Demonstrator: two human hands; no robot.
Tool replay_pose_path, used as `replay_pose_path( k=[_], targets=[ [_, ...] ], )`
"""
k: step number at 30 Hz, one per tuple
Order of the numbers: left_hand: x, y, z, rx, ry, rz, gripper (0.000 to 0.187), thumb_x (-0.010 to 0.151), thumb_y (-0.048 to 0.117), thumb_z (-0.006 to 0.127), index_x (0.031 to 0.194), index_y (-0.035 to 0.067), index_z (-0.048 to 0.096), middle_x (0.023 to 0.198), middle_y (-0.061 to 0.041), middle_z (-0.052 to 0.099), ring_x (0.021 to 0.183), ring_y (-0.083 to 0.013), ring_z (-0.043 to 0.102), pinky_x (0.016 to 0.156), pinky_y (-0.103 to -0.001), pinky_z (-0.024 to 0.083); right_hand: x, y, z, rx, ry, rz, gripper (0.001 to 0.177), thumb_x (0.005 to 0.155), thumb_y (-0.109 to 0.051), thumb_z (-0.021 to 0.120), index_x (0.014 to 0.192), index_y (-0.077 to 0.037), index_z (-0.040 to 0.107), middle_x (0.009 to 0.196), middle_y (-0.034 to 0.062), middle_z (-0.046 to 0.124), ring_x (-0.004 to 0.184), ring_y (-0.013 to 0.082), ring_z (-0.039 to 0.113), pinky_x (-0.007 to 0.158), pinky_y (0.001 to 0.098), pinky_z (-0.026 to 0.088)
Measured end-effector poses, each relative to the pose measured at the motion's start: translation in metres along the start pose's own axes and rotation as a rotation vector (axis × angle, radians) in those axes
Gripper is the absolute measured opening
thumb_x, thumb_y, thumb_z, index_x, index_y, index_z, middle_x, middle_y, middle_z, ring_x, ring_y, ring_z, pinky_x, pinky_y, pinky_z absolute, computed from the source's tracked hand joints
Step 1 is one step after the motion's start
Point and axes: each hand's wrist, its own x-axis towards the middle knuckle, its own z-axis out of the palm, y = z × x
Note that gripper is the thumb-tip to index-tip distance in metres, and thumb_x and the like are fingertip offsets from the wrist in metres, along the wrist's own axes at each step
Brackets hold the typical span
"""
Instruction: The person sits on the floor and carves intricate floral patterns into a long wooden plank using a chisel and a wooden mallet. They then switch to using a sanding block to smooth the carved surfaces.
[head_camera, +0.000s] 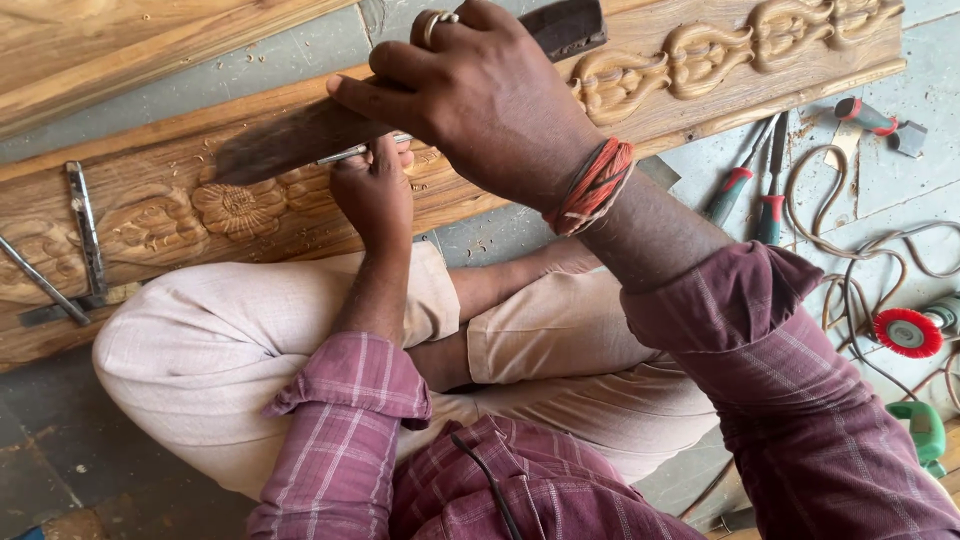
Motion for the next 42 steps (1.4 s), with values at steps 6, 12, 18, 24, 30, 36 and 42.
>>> replay_pose_path(
  k=[6,12,18,24,30,36,42],
  targets=[
    [-0.005,0.003,0.006,0.086,0.042,0.049,0.025,0.099,0.018,0.061,0.094,-0.001,0.076,0.084,-0.009,0.081,0.077,-0.0159,0.081,0.07,-0.027,0.065,-0.004,0.002,-0.003,-0.058,-0.04,-0.038,0.035,0.104,-0.031,0.065,0.139,-0.032,0.067,0.106,-0.0064,0.066,0.096,0.0145,0.066,0.091,0.0336,0.049],
    [-0.012,0.01,0.013,0.191,0.114,-0.003,0.03,0.096,0.025,0.06,0.085,0.003,0.078,0.079,-0.005,0.079,0.074,-0.0141,0.08,0.069,-0.029,0.063,-0.011,0.005,-0.004,-0.046,0.101,-0.014,0.037,0.099,-0.033,0.065,0.136,-0.032,0.066,0.113,-0.0066,0.067,0.096,0.0127,0.065,0.09,0.0326,0.049],
    [-0.022,0.005,0.023,0.228,0.222,0.019,0.028,0.089,0.022,0.061,0.078,0.003,0.079,0.077,-0.007,0.081,0.074,-0.0209,0.079,0.073,-0.035,0.059,-0.026,0.004,-0.012,-0.032,0.028,-0.033,0.034,0.106,-0.028,0.064,0.14,-0.027,0.066,0.108,-0.0064,0.064,0.103,0.0145,0.064,0.094,0.0328,0.047],
    [-0.024,-0.006,0.031,0.188,0.326,0.168,0.026,0.091,0.02,0.066,0.1,-0.003,0.075,0.097,-0.015,0.078,0.089,-0.0284,0.077,0.075,-0.039,0.059,-0.035,0.002,-0.014,-0.03,-0.005,-0.05,0.026,0.106,-0.027,0.064,0.131,-0.027,0.07,0.105,-0.006,0.062,0.097,0.0128,0.062,0.09,0.0331,0.047],
    [-0.025,-0.011,0.037,0.325,0.3,-0.02,0.027,0.094,0.019,0.063,0.099,-0.003,0.078,0.101,-0.018,0.08,0.093,-0.0287,0.08,0.08,-0.038,0.061,-0.047,0.005,-0.011,0.086,0.22,-0.04,0.04,0.097,-0.026,0.062,0.137,-0.031,0.066,0.114,-0.0079,0.063,0.103,0.0121,0.063,0.093,0.0303,0.046],
    [-0.029,-0.008,0.045,0.205,0.343,0.095,0.031,0.096,0.02,0.06,0.108,-0.004,0.075,0.107,-0.018,0.078,0.097,-0.0296,0.078,0.081,-0.038,0.061,-0.049,0.006,-0.009,-0.057,0.093,-0.058,0.039,0.104,-0.027,0.062,0.142,-0.026,0.068,0.109,-0.0071,0.063,0.102,0.0112,0.06,0.093,0.0315,0.045],
    [-0.036,-0.002,0.052,0.196,0.365,0.05,0.035,0.097,0.025,0.061,0.112,-0.004,0.073,0.109,-0.018,0.077,0.093,-0.0292,0.077,0.077,-0.038,0.06,-0.053,0.008,-0.007,0.008,0.098,-0.031,0.026,0.103,-0.03,0.066,0.128,-0.027,0.072,0.104,-0.007,0.061,0.108,0.0122,0.061,0.095,0.032,0.046]
  ],
)
